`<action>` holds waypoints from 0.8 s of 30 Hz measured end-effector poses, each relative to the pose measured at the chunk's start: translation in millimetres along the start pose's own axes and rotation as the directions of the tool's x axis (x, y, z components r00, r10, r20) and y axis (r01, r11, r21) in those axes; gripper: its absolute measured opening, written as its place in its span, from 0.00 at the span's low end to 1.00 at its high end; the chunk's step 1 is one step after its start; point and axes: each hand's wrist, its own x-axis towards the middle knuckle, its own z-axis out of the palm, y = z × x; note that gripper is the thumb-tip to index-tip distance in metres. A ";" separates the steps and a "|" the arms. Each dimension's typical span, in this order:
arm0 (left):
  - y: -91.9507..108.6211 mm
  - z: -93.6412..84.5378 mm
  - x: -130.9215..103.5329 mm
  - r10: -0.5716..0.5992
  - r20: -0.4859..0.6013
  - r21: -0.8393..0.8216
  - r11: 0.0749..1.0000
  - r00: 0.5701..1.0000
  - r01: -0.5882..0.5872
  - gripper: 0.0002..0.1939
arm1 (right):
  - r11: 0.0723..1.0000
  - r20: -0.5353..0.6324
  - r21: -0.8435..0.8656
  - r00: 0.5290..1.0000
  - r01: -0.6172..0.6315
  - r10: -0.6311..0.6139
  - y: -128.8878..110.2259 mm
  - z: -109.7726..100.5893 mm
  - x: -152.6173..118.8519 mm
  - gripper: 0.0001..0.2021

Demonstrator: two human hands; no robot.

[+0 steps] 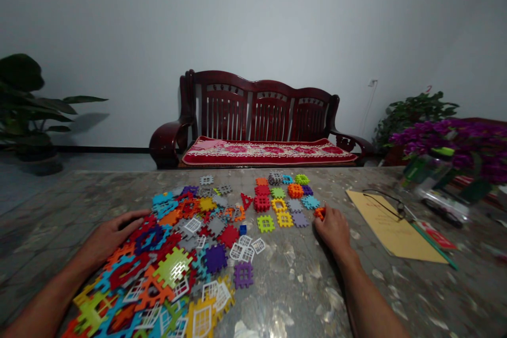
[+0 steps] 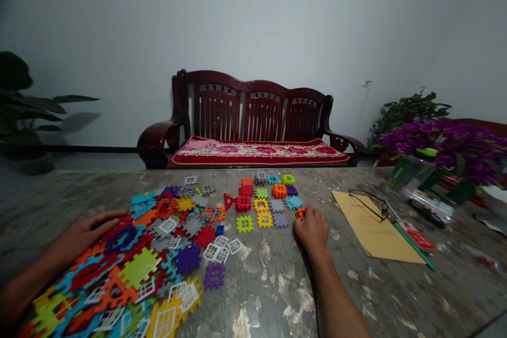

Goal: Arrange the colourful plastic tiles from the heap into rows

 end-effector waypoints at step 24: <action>15.8 -4.8 -5.6 -0.020 -0.018 -0.025 1.000 1.000 0.019 0.36 | 0.957 0.021 0.289 1.000 -0.007 0.001 11.7 -4.1 27.8 0.31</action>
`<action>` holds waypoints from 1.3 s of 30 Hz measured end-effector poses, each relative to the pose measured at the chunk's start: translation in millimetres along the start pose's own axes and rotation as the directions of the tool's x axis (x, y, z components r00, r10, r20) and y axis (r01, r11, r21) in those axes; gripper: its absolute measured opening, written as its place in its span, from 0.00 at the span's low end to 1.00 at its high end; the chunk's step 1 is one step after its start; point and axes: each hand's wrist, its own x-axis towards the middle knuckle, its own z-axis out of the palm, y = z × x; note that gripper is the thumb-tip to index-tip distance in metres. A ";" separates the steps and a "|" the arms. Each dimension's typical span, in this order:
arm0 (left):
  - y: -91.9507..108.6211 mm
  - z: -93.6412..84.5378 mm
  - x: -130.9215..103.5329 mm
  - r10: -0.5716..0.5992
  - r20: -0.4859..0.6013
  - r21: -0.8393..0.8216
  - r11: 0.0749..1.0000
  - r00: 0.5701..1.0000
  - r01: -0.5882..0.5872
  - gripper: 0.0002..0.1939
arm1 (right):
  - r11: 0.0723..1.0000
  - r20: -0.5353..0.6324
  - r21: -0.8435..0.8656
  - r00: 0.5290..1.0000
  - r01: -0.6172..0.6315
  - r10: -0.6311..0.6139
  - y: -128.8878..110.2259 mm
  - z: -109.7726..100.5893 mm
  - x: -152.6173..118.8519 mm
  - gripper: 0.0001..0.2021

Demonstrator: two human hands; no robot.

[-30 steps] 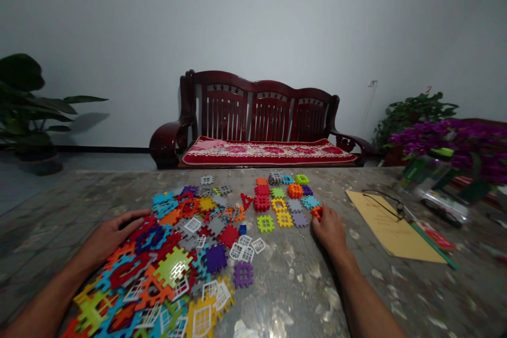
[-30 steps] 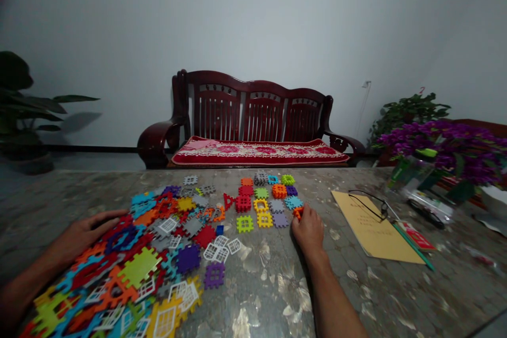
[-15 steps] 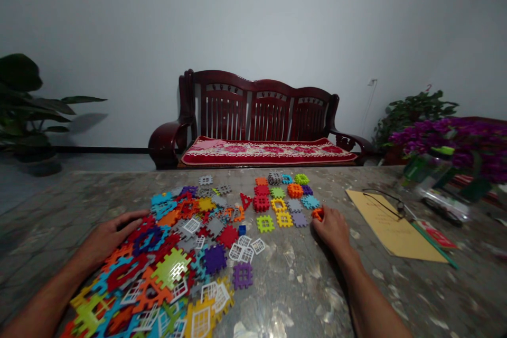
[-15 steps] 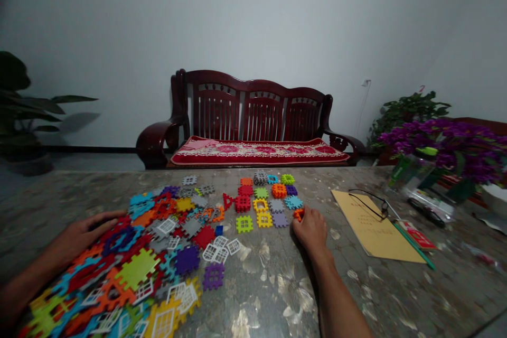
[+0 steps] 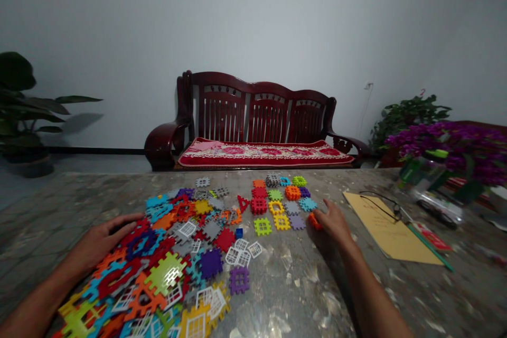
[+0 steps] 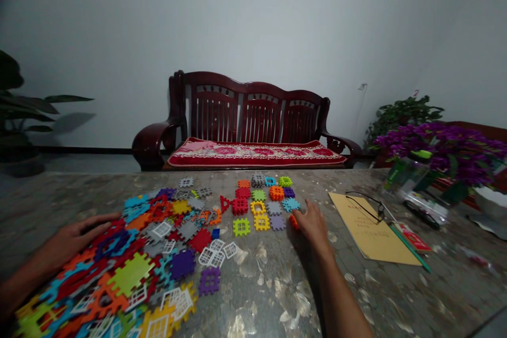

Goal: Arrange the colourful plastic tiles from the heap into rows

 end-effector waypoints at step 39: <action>-10.0 2.4 3.9 -0.031 0.028 0.007 0.999 0.999 0.031 0.33 | 0.951 0.050 -0.161 0.964 0.265 -0.260 -59.4 -11.8 -31.0 0.19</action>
